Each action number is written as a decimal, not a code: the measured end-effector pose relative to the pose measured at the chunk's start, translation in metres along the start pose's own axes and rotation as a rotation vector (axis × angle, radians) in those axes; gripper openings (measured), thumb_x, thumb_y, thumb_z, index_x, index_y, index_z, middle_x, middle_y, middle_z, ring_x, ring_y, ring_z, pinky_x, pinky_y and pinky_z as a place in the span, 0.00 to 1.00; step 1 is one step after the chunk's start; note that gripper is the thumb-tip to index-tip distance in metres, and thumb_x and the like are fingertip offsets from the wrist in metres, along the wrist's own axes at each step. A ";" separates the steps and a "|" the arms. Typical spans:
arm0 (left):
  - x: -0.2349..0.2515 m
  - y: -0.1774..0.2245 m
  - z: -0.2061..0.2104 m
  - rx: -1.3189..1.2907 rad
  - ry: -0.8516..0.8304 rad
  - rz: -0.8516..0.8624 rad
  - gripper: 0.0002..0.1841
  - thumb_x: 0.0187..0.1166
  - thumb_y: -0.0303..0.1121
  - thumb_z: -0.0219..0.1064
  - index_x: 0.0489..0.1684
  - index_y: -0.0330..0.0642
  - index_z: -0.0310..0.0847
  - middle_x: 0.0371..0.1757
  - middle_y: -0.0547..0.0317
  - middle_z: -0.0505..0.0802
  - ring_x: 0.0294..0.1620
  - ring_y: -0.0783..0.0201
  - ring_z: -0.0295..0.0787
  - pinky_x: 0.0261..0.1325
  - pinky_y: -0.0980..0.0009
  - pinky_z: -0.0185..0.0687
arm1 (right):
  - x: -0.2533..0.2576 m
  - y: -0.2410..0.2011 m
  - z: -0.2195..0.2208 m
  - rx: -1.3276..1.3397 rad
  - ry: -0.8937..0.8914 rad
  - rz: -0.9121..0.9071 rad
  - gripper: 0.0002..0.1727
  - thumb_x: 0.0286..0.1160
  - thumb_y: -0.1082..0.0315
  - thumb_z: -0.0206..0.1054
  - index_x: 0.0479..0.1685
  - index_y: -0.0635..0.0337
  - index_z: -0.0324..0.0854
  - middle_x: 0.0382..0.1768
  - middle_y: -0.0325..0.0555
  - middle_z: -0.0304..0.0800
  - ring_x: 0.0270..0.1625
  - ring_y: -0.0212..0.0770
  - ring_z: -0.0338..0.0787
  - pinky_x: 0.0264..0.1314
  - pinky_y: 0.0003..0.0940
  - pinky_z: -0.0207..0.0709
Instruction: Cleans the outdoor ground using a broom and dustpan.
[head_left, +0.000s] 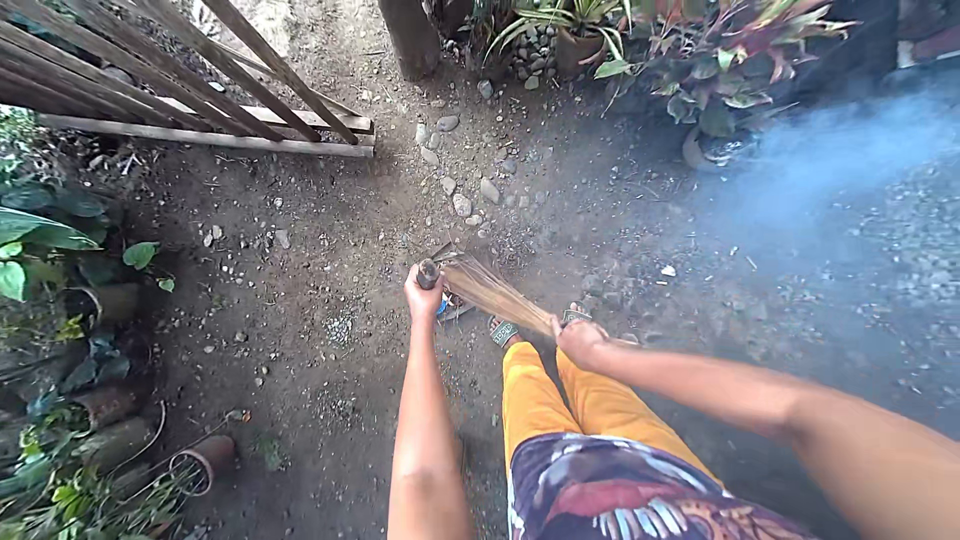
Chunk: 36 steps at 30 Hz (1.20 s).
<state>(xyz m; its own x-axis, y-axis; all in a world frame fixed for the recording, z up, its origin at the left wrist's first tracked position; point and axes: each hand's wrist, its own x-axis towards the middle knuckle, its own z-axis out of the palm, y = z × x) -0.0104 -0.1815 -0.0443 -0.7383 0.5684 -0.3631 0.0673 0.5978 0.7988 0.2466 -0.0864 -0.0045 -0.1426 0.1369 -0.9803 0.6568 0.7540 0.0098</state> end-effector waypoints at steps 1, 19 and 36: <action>-0.006 0.000 -0.004 -0.014 -0.027 0.012 0.13 0.71 0.23 0.76 0.46 0.26 0.79 0.39 0.45 0.88 0.40 0.59 0.85 0.52 0.59 0.82 | -0.006 0.001 0.007 -0.001 -0.005 -0.013 0.43 0.82 0.81 0.55 0.95 0.66 0.33 0.70 0.78 0.77 0.73 0.75 0.79 0.68 0.66 0.77; -0.073 0.055 -0.048 -0.441 0.304 0.229 0.12 0.68 0.23 0.72 0.24 0.45 0.72 0.24 0.77 0.80 0.30 0.85 0.78 0.41 0.84 0.79 | -0.098 0.073 -0.047 -0.099 -0.024 0.003 0.57 0.67 0.76 0.73 0.96 0.61 0.35 0.68 0.77 0.79 0.71 0.75 0.81 0.64 0.68 0.78; 0.091 0.226 -0.019 -0.496 0.546 0.218 0.11 0.70 0.19 0.69 0.26 0.44 0.71 0.23 0.76 0.80 0.28 0.85 0.78 0.39 0.84 0.79 | -0.080 0.207 -0.281 -0.165 0.116 -0.114 0.51 0.73 0.69 0.74 0.95 0.63 0.43 0.67 0.75 0.82 0.72 0.73 0.82 0.71 0.67 0.75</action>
<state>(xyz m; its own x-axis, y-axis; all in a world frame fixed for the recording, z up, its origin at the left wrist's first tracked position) -0.0748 -0.0055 0.1129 -0.9782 0.2072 0.0128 0.0358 0.1075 0.9936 0.1857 0.2388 0.1315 -0.2993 0.1107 -0.9477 0.5029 0.8624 -0.0581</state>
